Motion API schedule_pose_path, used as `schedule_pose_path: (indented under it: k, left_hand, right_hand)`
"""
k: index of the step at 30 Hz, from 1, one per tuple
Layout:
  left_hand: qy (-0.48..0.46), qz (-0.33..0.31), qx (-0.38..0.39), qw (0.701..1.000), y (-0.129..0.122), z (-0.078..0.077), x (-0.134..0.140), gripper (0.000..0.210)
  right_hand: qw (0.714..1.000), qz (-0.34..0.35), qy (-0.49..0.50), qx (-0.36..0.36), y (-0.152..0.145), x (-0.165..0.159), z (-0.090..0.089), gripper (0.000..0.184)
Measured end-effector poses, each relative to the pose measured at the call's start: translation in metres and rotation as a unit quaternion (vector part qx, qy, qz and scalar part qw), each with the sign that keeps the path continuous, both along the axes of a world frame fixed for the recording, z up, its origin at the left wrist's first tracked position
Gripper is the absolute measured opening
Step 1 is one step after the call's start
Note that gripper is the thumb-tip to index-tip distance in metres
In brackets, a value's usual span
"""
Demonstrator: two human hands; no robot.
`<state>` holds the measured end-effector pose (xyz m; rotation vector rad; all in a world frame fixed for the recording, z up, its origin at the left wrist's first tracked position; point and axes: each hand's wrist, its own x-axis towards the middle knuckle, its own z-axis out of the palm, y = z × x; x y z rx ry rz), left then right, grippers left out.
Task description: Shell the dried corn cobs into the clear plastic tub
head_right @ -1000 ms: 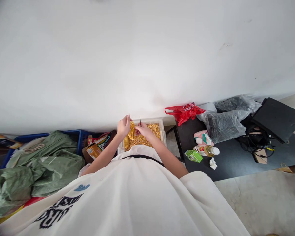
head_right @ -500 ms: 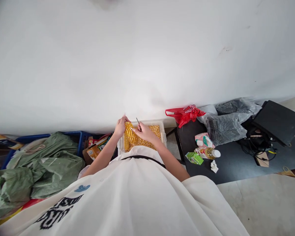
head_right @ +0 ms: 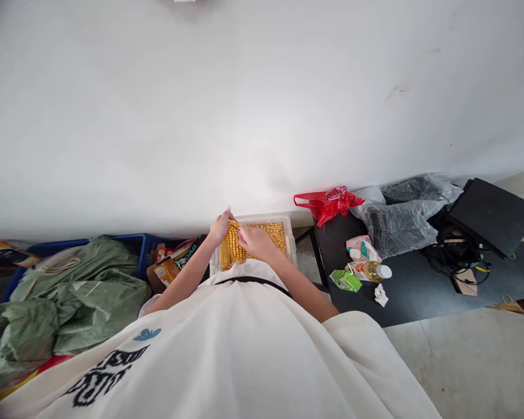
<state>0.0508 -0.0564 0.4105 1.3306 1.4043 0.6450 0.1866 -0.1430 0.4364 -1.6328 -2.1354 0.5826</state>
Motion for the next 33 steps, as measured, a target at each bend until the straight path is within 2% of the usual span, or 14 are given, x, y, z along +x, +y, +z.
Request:
schedule_pose_path:
  k: [4,7,11,15,20,22,27,30,33]
  left_hand:
    - [-0.012,0.017,-0.016,1.000,0.000,-0.008,-0.001,0.048]
    - [-0.019,0.018,-0.023,0.999,-0.002,-0.009,-0.004,0.048]
    - [-0.028,0.003,-0.017,0.999,-0.005,-0.007,-0.006,0.049]
    - [-0.038,-0.017,-0.023,0.999,-0.007,-0.004,-0.008,0.049]
    - [-0.035,-0.074,-0.008,0.997,-0.009,-0.004,-0.009,0.049]
    - [-0.019,-0.085,-0.003,0.996,-0.010,-0.006,-0.009,0.050]
    - [0.041,-0.071,0.016,0.996,-0.010,-0.012,-0.010,0.054]
    - [0.059,-0.041,0.021,0.997,-0.007,-0.011,-0.012,0.056]
    - [0.056,-0.002,0.035,0.998,-0.004,-0.007,-0.013,0.055]
  right_hand:
    - [0.997,-0.050,0.063,-0.017,-0.002,0.001,-0.005,0.008]
    - [0.991,-0.061,0.115,-0.032,-0.003,0.000,-0.004,0.014]
    - [0.983,-0.057,0.161,-0.068,-0.001,0.000,0.000,0.021]
    - [0.970,-0.038,0.196,-0.136,0.005,0.003,0.003,0.025]
    - [0.957,-0.002,0.196,-0.211,0.008,0.004,0.008,0.021]
    - [0.964,-0.003,0.166,-0.209,0.006,0.000,0.009,0.019]
    - [0.982,-0.038,0.113,-0.146,0.001,-0.011,0.004,0.012]
    - [0.977,-0.090,0.134,-0.138,0.001,-0.009,-0.001,0.009]
    - [0.964,-0.124,0.180,-0.150,0.003,-0.005,-0.003,0.016]
